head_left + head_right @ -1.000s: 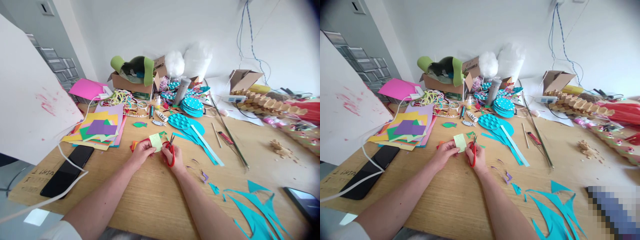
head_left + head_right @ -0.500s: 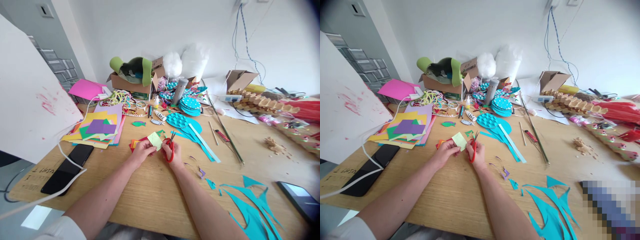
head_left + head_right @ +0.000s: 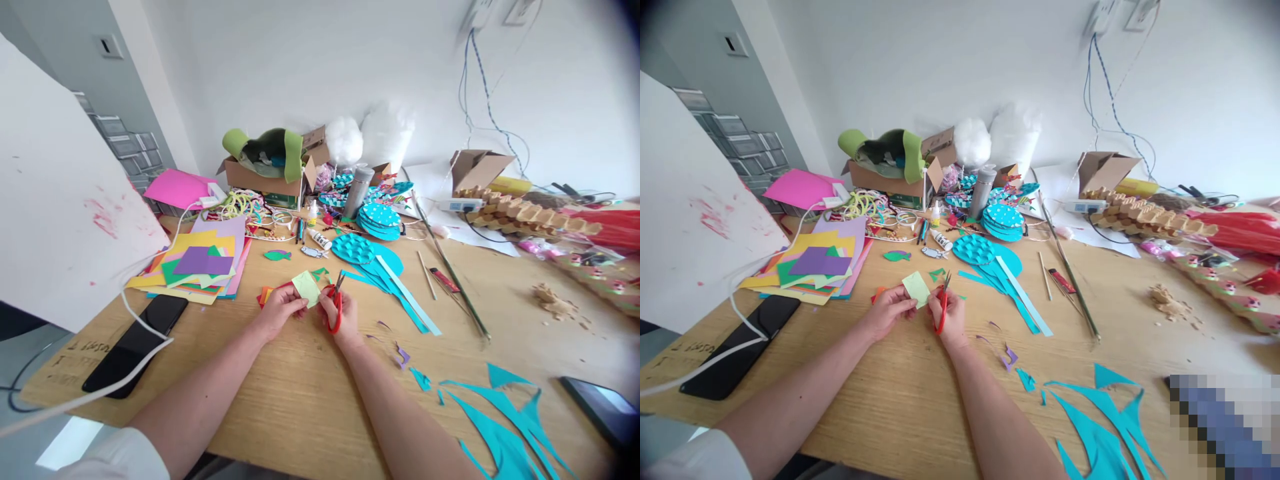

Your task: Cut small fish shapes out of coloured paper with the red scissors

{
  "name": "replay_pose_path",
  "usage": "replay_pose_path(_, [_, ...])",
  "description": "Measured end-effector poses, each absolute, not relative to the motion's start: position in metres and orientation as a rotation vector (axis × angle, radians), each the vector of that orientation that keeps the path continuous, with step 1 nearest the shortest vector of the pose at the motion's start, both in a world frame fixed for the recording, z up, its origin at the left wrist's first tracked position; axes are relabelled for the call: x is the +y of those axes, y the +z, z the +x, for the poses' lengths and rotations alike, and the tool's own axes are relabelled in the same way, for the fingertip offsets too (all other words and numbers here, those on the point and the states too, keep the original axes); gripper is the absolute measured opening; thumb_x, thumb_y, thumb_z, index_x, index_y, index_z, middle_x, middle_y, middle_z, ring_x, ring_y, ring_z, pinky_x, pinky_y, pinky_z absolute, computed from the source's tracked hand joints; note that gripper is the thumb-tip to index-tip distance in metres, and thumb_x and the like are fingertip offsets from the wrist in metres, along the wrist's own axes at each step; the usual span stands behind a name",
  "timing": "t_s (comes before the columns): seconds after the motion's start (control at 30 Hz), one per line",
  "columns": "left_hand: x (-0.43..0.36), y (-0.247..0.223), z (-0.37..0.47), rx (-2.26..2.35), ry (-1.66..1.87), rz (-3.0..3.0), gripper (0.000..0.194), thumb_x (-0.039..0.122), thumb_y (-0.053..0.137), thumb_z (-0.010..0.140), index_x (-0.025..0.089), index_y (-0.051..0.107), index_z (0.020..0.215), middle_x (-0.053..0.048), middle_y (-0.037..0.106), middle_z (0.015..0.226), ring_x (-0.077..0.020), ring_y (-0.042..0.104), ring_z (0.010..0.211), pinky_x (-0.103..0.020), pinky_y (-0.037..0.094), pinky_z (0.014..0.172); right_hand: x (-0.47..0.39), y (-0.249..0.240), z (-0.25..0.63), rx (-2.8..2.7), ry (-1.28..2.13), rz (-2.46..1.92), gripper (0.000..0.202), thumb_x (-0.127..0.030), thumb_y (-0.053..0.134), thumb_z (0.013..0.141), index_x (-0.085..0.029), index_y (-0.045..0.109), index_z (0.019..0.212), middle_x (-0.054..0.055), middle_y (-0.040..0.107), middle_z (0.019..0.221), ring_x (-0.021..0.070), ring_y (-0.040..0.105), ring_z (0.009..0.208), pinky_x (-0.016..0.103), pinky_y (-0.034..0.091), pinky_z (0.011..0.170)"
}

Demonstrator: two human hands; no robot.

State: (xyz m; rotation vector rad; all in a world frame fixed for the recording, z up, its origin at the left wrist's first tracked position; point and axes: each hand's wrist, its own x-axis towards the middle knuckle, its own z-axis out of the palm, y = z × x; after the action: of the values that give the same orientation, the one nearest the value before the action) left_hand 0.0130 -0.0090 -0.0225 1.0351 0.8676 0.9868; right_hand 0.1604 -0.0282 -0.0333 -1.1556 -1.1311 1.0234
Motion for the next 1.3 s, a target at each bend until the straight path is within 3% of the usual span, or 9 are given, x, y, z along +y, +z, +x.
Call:
replay_pose_path(0.6, [-0.01,-0.019,0.017,0.916,1.046,1.023,0.023,0.034,0.073,0.066,0.015,0.064,0.075,0.0,0.062,0.064,-0.0111,0.053,0.055,-0.025,0.041,0.055,-0.027,-0.027,0.156,-1.189,0.964,-1.191,0.025,-0.038,0.064,0.076,-0.018,0.052,0.065,-0.003,0.051,0.05,0.0108,0.043,0.047,0.023,0.034,0.046])
replay_pose_path(0.8, [-0.001,-0.005,0.028,0.991,0.987,1.067,0.021,0.033,0.072,0.065,0.014,0.063,0.068,-0.001,0.061,0.06,-0.0108,0.053,0.054,-0.023,0.041,0.054,-0.026,-0.029,0.158,-1.129,0.942,-1.226,0.033,-0.044,0.061,0.082,-0.018,0.051,0.063,-0.003,0.05,0.051,0.0096,0.04,0.043,0.023,0.031,0.042])
replay_pose_path(1.03, [0.013,-0.022,0.034,1.032,1.037,0.969,0.029,0.037,0.073,0.065,0.015,0.063,0.081,-0.001,0.065,0.069,-0.0113,0.057,0.06,-0.023,0.046,0.057,-0.025,-0.031,0.161,-1.026,0.919,-1.26,0.039,-0.051,0.059,0.084,-0.018,0.053,0.064,-0.002,0.052,0.053,0.0094,0.042,0.041,0.023,0.032,0.04])
replay_pose_path(1.3, [0.02,-0.026,0.035,1.031,1.146,1.034,0.023,0.036,0.07,0.067,0.015,0.062,0.075,0.0,0.06,0.061,-0.0104,0.054,0.053,-0.022,0.042,0.051,-0.024,-0.028,0.16,-0.976,0.911,-1.271,0.038,-0.054,0.061,0.082,-0.018,0.054,0.071,-0.002,0.054,0.056,0.0104,0.044,0.044,0.023,0.035,0.041])
